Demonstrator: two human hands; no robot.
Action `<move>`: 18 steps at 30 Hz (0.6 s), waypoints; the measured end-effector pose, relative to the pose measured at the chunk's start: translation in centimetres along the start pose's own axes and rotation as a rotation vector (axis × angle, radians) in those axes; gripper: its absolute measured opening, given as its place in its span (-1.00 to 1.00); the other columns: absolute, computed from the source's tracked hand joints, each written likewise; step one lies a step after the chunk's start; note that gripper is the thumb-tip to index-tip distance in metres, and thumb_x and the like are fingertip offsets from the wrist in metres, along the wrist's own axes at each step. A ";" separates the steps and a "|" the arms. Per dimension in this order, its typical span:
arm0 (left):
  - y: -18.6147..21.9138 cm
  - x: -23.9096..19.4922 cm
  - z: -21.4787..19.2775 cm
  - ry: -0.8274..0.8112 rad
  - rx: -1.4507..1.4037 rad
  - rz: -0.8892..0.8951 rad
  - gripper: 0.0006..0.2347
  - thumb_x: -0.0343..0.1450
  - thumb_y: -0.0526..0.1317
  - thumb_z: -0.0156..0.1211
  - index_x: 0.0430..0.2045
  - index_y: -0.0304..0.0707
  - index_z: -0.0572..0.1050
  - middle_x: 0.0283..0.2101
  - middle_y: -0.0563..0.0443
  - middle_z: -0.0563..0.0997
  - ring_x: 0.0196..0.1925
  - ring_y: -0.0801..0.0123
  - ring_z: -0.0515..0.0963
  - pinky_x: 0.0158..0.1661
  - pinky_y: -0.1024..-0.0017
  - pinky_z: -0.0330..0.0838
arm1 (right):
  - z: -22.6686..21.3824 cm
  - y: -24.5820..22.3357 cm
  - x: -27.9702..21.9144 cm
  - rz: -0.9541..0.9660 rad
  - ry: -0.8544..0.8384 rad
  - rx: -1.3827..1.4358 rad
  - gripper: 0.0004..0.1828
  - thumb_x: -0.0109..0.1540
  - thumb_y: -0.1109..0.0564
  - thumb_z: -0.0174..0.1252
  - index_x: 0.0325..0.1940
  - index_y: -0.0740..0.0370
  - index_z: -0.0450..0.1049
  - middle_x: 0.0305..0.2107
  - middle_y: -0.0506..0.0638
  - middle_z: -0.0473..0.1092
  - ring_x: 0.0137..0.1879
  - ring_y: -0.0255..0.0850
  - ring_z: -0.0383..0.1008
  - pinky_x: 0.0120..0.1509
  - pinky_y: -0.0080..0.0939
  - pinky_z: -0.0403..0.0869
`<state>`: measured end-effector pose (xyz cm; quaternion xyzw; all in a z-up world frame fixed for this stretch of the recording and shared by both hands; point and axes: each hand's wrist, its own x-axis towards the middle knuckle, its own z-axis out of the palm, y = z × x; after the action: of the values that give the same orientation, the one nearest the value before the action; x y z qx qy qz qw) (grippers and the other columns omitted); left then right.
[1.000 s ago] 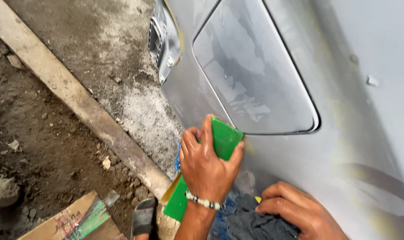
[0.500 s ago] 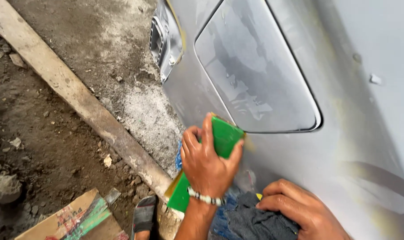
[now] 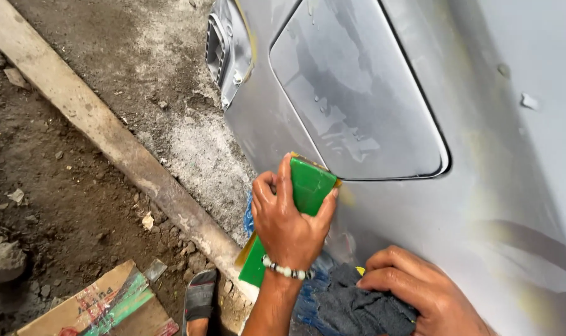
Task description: The person sands the side panel of a silver car using a green sanding block and a cloth. They then move to a wooden stand to open a paint can and stir the contents with a stick.
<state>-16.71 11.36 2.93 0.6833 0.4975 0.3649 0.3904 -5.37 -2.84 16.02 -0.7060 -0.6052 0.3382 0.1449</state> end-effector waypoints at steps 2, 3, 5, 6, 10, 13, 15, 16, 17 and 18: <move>0.0 0.3 0.2 0.031 -0.009 0.010 -0.27 0.21 0.06 0.50 0.24 -0.25 0.36 -0.08 -0.23 0.38 -0.03 -0.04 0.43 -0.01 0.06 0.37 | -0.1 0.2 0.2 -0.002 -0.006 -0.004 -0.56 0.05 -0.02 0.44 -0.08 0.20 0.55 -0.11 0.03 0.47 0.02 -0.10 0.51 0.05 -0.16 0.55; 0.0 0.3 0.1 0.009 -0.056 0.006 -0.27 0.18 0.04 0.52 0.23 -0.25 0.37 -0.11 -0.23 0.38 -0.06 -0.03 0.42 -0.04 0.06 0.36 | -0.1 0.3 0.2 -0.015 -0.001 -0.002 -0.58 0.06 -0.01 0.42 -0.08 0.19 0.55 -0.11 0.03 0.47 0.03 -0.09 0.51 0.06 -0.15 0.53; -0.2 -0.3 -0.1 -0.028 -0.092 -0.016 -0.27 0.16 0.03 0.53 0.21 -0.25 0.38 -0.15 -0.22 0.37 -0.10 -0.02 0.42 -0.07 0.06 0.36 | 0.1 0.1 0.0 -0.017 -0.010 0.017 -0.59 0.07 -0.01 0.40 -0.08 0.19 0.55 -0.11 0.04 0.47 0.04 -0.08 0.51 0.06 -0.15 0.52; -0.3 -0.2 0.2 -0.011 -0.099 -0.029 -0.28 0.18 0.01 0.53 0.22 -0.25 0.38 -0.11 -0.22 0.38 -0.06 -0.02 0.43 -0.05 0.07 0.36 | 0.0 0.1 0.0 -0.019 -0.007 0.003 -0.56 0.06 -0.04 0.43 -0.08 0.20 0.54 -0.11 0.05 0.46 0.03 -0.08 0.54 0.06 -0.14 0.52; -0.2 -0.4 0.0 -0.039 -0.151 -0.016 -0.26 0.17 0.01 0.54 0.24 -0.25 0.36 -0.13 -0.22 0.37 -0.05 -0.03 0.42 -0.05 0.08 0.35 | 0.1 0.3 0.1 -0.066 0.013 -0.014 -0.62 0.07 0.01 0.36 -0.09 0.19 0.54 -0.11 0.05 0.46 0.04 -0.07 0.56 0.06 -0.14 0.52; -0.5 -0.6 0.4 -0.036 -0.150 -0.086 -0.29 0.21 -0.01 0.53 0.25 -0.19 0.37 -0.07 -0.20 0.39 0.00 0.00 0.43 -0.02 0.10 0.36 | -0.1 -0.3 0.0 -0.027 -0.001 -0.018 -0.56 0.04 -0.03 0.42 -0.09 0.21 0.54 -0.12 0.05 0.46 0.01 -0.08 0.57 0.05 -0.14 0.53; -0.1 -0.3 0.5 -0.027 -0.175 -0.047 -0.27 0.19 -0.02 0.55 0.25 -0.21 0.36 -0.08 -0.22 0.38 -0.02 -0.02 0.42 -0.01 0.09 0.35 | 0.0 0.4 0.5 -0.053 0.022 -0.032 -0.61 0.07 -0.01 0.38 -0.11 0.20 0.54 -0.13 0.04 0.47 0.02 -0.09 0.58 0.05 -0.15 0.53; 0.2 -0.9 0.0 -0.040 -0.187 -0.036 -0.24 0.16 -0.02 0.57 0.25 -0.23 0.35 -0.10 -0.24 0.36 -0.04 -0.03 0.40 -0.01 0.08 0.34 | 0.2 0.2 0.2 -0.060 0.024 -0.025 -0.66 0.09 0.02 0.34 -0.12 0.18 0.54 -0.14 0.03 0.47 0.02 -0.09 0.58 0.05 -0.15 0.53; 0.1 -0.9 -0.1 -0.043 -0.182 -0.045 -0.24 0.16 -0.02 0.57 0.25 -0.23 0.35 -0.10 -0.24 0.36 -0.04 -0.03 0.40 -0.01 0.08 0.34 | 0.1 -0.1 0.2 -0.057 0.016 -0.018 -0.66 0.09 0.02 0.34 -0.12 0.18 0.54 -0.14 0.03 0.47 0.02 -0.09 0.58 0.05 -0.15 0.53; -0.1 -0.9 0.0 -0.042 -0.196 -0.064 -0.25 0.18 -0.02 0.57 0.26 -0.23 0.34 -0.08 -0.24 0.37 -0.01 -0.02 0.41 0.00 0.09 0.34 | 0.1 -0.3 0.1 -0.046 0.015 -0.025 -0.65 0.08 0.01 0.33 -0.11 0.19 0.53 -0.14 0.04 0.47 0.01 -0.09 0.58 0.04 -0.15 0.53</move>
<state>-16.95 10.47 2.68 0.6331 0.4727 0.3850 0.4770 -5.62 -2.70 16.10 -0.6961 -0.6243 0.3219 0.1486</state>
